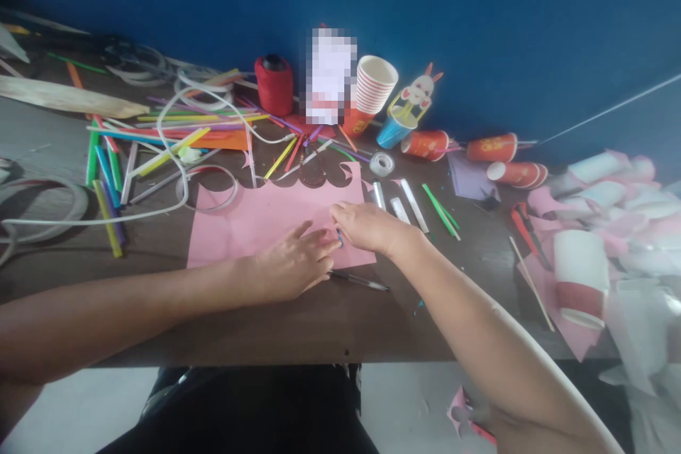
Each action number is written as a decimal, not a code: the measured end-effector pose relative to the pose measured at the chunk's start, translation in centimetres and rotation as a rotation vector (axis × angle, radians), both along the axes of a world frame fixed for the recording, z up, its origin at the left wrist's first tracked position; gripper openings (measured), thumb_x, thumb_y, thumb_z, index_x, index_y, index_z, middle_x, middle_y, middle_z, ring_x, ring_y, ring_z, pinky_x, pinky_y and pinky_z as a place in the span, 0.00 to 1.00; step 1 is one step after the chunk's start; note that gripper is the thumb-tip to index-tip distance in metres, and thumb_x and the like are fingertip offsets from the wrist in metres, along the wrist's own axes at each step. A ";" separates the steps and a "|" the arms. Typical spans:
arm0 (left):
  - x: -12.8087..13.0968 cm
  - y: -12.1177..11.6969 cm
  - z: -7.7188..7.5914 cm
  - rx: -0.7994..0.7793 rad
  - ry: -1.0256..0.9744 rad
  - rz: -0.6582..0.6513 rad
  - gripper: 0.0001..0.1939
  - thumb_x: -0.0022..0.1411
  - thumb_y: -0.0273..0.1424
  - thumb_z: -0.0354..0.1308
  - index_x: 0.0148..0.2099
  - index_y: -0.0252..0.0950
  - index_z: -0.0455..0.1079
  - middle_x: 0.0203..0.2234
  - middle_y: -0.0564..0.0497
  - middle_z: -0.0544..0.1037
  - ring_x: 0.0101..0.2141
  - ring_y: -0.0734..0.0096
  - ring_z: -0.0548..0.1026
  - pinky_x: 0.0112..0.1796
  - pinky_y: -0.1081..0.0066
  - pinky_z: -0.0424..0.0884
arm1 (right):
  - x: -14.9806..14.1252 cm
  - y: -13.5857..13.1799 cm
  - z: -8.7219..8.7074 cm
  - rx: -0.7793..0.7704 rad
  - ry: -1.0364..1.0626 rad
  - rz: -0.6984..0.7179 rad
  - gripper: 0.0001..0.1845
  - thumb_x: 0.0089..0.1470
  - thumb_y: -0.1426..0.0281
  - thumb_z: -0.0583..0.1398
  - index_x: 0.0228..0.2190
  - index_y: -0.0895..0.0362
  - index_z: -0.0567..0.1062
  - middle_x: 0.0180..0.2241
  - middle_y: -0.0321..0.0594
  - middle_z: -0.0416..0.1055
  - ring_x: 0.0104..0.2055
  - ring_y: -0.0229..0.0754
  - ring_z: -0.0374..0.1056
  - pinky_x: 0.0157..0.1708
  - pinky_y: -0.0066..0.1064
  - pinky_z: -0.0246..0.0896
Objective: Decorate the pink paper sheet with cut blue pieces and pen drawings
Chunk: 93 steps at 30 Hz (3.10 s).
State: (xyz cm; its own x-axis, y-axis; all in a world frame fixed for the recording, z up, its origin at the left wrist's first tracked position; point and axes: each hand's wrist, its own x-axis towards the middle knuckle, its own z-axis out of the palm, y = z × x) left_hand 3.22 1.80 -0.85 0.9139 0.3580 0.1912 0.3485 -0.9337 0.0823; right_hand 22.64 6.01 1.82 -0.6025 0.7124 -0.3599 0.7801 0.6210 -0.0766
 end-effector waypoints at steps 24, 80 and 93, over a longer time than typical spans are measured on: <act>0.1 0.3 0.2 -0.036 0.034 0.008 0.14 0.63 0.37 0.47 0.41 0.37 0.71 0.46 0.45 0.71 0.48 0.55 0.65 0.47 0.56 0.55 | 0.6 -1.2 1.4 -0.032 0.098 -0.055 0.07 0.57 0.71 0.51 0.39 0.57 0.63 0.39 0.41 0.70 0.32 0.40 0.66 0.27 0.30 0.49; 0.1 0.0 -1.2 -0.067 -0.063 0.000 0.12 0.62 0.35 0.50 0.40 0.36 0.72 0.52 0.44 0.67 0.56 0.51 0.58 0.53 0.49 0.48 | -1.2 0.5 2.4 -0.101 -0.069 0.143 0.11 0.50 0.78 0.51 0.37 0.57 0.67 0.29 0.40 0.72 0.28 0.39 0.66 0.23 0.28 0.46; 0.1 0.0 -1.1 -0.100 -0.075 0.002 0.12 0.62 0.34 0.50 0.40 0.35 0.72 0.51 0.43 0.67 0.57 0.49 0.56 0.54 0.48 0.45 | -1.6 0.5 2.2 -0.049 -0.108 0.160 0.11 0.51 0.78 0.52 0.37 0.57 0.68 0.26 0.40 0.72 0.26 0.39 0.65 0.22 0.29 0.42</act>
State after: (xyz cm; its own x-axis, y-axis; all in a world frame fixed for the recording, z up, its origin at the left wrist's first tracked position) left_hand 3.37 1.77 -1.91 0.8976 0.3808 0.2221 0.3403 -0.9187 0.2003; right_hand 21.08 6.48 4.05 -0.6624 0.5910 -0.4604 0.6771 0.7352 -0.0306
